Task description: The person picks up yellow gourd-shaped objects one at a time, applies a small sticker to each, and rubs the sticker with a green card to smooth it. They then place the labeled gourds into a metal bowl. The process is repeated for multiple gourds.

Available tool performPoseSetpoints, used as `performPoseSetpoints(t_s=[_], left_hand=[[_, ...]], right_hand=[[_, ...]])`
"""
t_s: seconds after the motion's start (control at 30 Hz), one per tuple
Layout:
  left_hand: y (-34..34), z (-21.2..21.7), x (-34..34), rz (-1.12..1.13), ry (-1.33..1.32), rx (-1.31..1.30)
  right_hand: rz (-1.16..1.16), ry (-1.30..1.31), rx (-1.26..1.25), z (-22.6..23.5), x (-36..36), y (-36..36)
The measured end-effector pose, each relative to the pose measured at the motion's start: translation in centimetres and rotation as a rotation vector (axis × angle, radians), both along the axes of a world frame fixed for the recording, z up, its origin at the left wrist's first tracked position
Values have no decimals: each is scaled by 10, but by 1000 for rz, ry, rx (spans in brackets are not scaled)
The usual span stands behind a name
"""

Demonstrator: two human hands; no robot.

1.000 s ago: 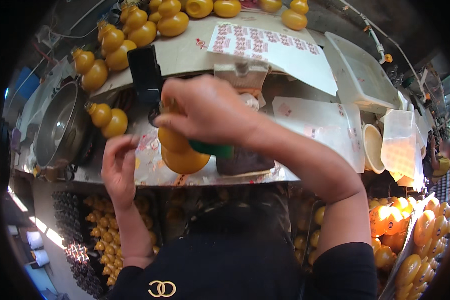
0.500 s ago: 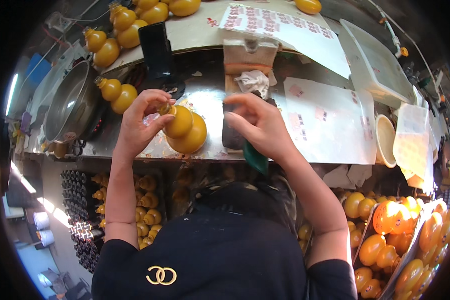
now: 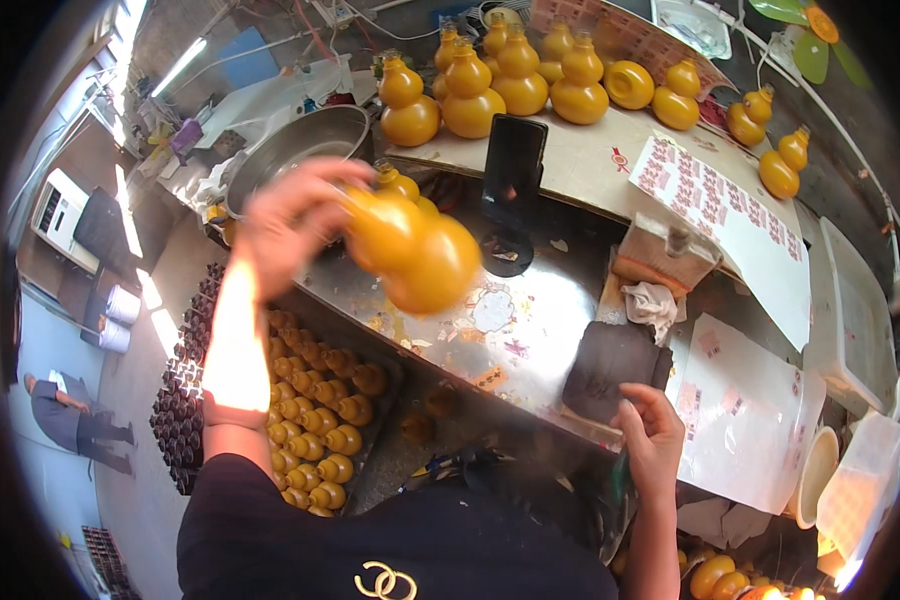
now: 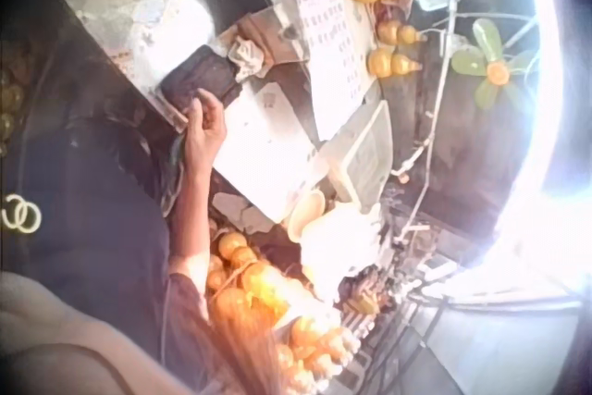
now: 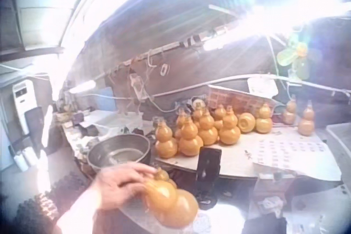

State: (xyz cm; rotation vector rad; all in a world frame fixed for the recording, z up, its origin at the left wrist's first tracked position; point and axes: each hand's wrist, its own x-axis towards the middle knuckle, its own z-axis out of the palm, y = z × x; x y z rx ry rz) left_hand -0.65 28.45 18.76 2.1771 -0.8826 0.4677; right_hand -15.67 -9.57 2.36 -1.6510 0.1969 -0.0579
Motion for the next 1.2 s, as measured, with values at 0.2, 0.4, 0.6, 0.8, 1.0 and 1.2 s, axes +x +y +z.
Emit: performPoseSetpoints(t_s=[0.2, 0.4, 0.6, 0.8, 1.0, 1.2], left_hand=[[85, 71, 55, 370, -305, 138], [166, 20, 139, 448, -328, 464], [190, -32, 166, 454, -327, 737], [204, -39, 179, 219, -356, 938], [204, -47, 181, 275, -220, 1115], [205, -38, 187, 375, -331, 1130]], right_hand=[[-10, 20, 48, -9, 0, 4], [32, -12, 16, -15, 2, 16], [-40, 47, 4, -15, -6, 11], [-18, 33, 22, -26, -4, 7], [-19, 42, -2, -26, -1, 8], [-29, 13, -10, -32, -2, 7]])
